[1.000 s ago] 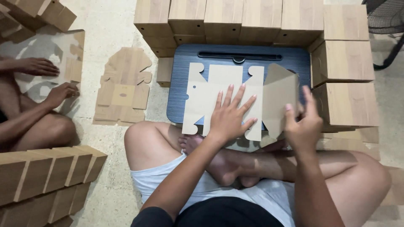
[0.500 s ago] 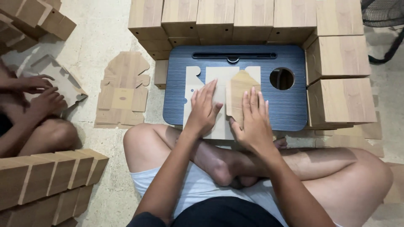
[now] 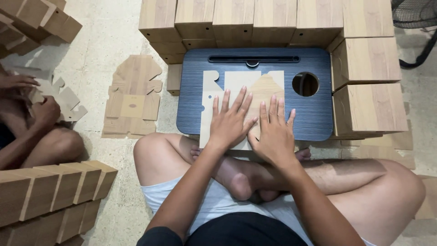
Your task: The person is folding and assembling cardboard boxes from flat templates on a small lap desk while sitting on the floor.
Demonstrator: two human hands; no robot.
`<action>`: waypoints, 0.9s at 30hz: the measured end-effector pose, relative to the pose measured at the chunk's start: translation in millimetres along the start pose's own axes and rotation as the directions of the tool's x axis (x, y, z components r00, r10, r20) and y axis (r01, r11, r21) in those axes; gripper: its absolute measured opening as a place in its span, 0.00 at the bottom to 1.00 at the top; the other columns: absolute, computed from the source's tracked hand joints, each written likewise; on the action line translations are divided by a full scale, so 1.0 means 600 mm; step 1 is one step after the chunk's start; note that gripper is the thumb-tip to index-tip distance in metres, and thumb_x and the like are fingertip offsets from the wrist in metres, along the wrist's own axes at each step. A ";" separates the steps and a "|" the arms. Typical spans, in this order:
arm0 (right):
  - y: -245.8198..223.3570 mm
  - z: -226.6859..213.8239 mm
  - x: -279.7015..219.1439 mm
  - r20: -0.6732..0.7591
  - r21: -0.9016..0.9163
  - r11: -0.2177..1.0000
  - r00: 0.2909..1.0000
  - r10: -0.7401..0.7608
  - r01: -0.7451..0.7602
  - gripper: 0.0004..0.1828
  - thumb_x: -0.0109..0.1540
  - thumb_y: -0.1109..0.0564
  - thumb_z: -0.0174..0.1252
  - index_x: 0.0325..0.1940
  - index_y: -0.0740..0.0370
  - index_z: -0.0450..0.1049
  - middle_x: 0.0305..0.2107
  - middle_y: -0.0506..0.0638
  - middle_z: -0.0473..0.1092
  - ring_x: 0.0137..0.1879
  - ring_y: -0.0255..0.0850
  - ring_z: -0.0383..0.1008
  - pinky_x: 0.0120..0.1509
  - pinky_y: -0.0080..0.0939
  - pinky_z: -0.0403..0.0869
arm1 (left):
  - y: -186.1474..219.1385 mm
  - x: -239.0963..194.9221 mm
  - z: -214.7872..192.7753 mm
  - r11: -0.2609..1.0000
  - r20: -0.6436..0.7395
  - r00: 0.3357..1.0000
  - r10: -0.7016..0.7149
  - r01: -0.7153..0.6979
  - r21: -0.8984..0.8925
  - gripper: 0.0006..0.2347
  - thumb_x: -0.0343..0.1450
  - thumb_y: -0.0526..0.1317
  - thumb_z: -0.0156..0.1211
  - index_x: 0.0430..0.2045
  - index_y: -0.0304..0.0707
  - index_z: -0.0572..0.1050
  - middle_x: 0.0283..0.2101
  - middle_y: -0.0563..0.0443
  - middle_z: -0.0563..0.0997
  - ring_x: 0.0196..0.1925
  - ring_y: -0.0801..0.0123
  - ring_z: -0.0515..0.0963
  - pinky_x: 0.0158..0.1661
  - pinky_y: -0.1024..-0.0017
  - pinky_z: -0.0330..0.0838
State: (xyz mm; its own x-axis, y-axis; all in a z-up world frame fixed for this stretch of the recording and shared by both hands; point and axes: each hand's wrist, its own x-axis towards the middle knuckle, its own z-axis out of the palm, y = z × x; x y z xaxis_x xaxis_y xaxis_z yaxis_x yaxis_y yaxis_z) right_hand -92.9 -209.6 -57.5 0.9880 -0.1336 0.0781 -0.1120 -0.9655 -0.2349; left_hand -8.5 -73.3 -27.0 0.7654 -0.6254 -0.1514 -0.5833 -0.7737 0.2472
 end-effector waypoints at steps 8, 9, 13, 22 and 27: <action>0.005 -0.038 -0.023 0.280 -0.092 0.995 0.959 0.051 -0.026 0.53 0.61 0.28 0.48 0.79 0.66 0.50 0.77 0.65 0.44 0.84 0.56 0.36 0.78 0.77 0.26 | 0.000 -0.002 -0.003 1.000 0.010 1.000 -0.006 0.006 -0.026 0.30 0.76 0.62 0.34 0.74 0.52 0.53 0.79 0.55 0.48 0.78 0.41 0.43 0.70 0.37 0.33; 0.005 -0.044 -0.028 0.325 -0.126 0.992 0.944 0.058 -0.017 0.53 0.63 0.26 0.46 0.79 0.66 0.49 0.77 0.64 0.45 0.84 0.53 0.37 0.78 0.76 0.22 | -0.001 -0.001 -0.004 1.000 0.016 1.000 0.003 -0.002 -0.022 0.30 0.76 0.62 0.36 0.74 0.52 0.53 0.79 0.55 0.48 0.78 0.41 0.43 0.70 0.37 0.33; 0.018 -0.028 -0.011 0.314 -0.108 0.994 0.948 0.060 -0.027 0.49 0.66 0.28 0.43 0.79 0.66 0.50 0.77 0.62 0.46 0.84 0.52 0.37 0.76 0.75 0.17 | -0.001 -0.002 -0.006 1.000 0.024 1.000 0.002 -0.001 -0.016 0.31 0.76 0.62 0.37 0.74 0.52 0.53 0.79 0.56 0.46 0.78 0.40 0.42 0.70 0.36 0.32; 0.041 0.000 0.041 0.109 0.034 0.999 0.994 0.030 -0.034 0.42 0.69 0.36 0.40 0.79 0.67 0.53 0.78 0.61 0.48 0.84 0.52 0.41 0.76 0.80 0.23 | 0.006 -0.003 -0.017 0.999 0.068 0.998 -0.018 0.021 -0.037 0.30 0.76 0.61 0.34 0.75 0.54 0.50 0.79 0.56 0.46 0.79 0.42 0.40 0.71 0.37 0.30; 0.030 -0.037 0.000 0.221 -0.026 0.999 0.975 0.028 -0.023 0.40 0.69 0.34 0.41 0.77 0.63 0.57 0.75 0.59 0.53 0.82 0.50 0.46 0.75 0.81 0.20 | 0.015 -0.007 -0.029 0.997 0.073 0.996 -0.052 0.056 -0.056 0.31 0.76 0.61 0.35 0.75 0.53 0.50 0.79 0.55 0.45 0.79 0.42 0.39 0.70 0.35 0.27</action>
State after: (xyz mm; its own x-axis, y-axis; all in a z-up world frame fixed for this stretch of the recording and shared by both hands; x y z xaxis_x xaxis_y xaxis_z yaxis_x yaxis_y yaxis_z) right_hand -97.3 -231.7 -40.4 0.9835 -0.1080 -0.1450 -0.1375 -0.9676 -0.2117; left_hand -12.4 -75.9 -7.4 0.7727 -0.5903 -0.2334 -0.5236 -0.8006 0.2914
